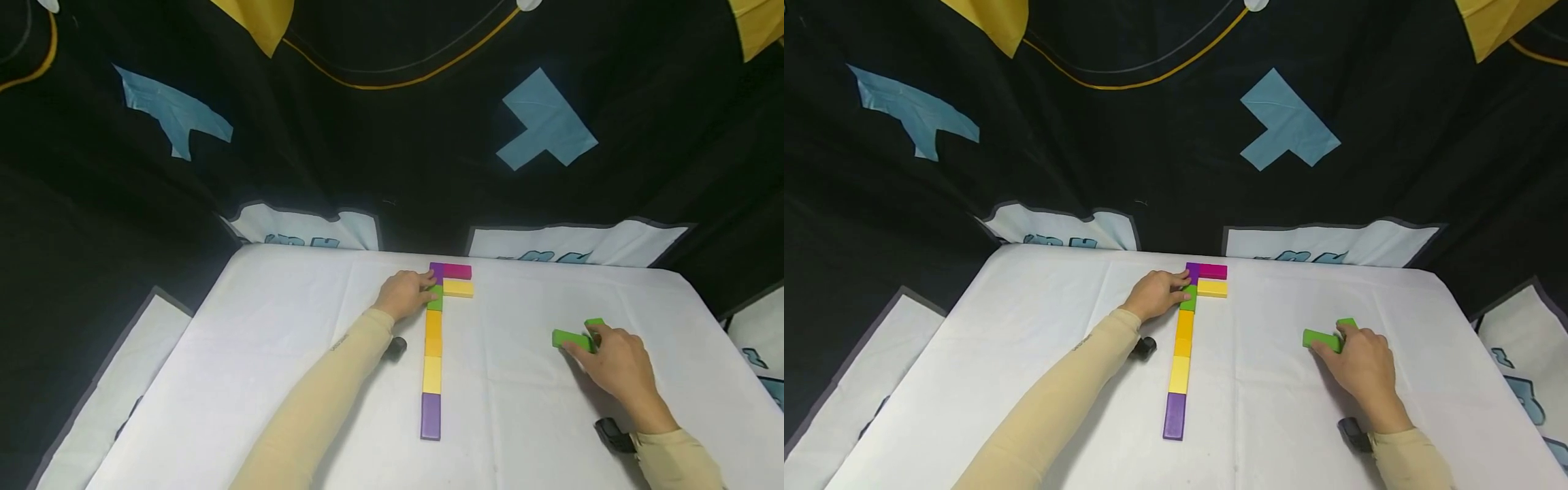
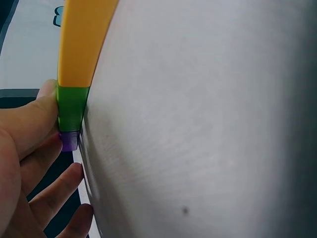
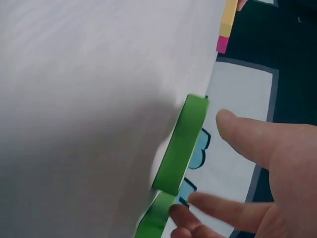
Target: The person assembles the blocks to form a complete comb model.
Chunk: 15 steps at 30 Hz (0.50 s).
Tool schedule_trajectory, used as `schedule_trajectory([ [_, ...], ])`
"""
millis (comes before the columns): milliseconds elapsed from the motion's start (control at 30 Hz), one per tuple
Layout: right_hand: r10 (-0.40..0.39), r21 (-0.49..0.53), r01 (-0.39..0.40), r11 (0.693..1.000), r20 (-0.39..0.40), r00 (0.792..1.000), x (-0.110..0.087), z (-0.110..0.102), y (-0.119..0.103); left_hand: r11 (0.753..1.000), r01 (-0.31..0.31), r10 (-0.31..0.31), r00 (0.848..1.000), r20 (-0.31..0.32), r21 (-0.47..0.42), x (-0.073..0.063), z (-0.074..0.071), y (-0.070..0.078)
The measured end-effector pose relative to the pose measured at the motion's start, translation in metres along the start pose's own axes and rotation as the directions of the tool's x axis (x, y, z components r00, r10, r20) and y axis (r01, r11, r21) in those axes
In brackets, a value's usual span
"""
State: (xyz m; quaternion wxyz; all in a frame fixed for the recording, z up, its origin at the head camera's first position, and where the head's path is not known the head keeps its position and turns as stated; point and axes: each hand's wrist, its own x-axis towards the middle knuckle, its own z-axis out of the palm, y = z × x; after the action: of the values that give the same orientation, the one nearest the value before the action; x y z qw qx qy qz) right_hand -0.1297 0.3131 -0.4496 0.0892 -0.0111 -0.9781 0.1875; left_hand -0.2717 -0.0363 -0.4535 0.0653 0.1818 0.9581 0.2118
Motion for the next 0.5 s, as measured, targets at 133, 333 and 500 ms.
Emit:
schedule_trajectory([
  [133, 0.054, -0.041, -0.052, 0.998, 0.045, 0.998, 0.001, -0.002, -0.006, 1.0, 0.002, -0.002, 1.0, -0.001, -0.014, -0.001, 0.0, 0.0],
  [333, 0.082, -0.081, -0.075, 0.994, 0.084, 0.993, 0.004, 0.001, -0.014, 1.0, 0.002, -0.002, 1.0, 0.009, -0.015, 0.0, 0.001, -0.002],
  [500, 0.08, -0.09, -0.071, 0.993, 0.098, 0.992, 0.008, 0.003, -0.019, 1.0, -0.003, 0.003, 1.0, 0.007, -0.011, 0.0, 0.0, -0.002],
])
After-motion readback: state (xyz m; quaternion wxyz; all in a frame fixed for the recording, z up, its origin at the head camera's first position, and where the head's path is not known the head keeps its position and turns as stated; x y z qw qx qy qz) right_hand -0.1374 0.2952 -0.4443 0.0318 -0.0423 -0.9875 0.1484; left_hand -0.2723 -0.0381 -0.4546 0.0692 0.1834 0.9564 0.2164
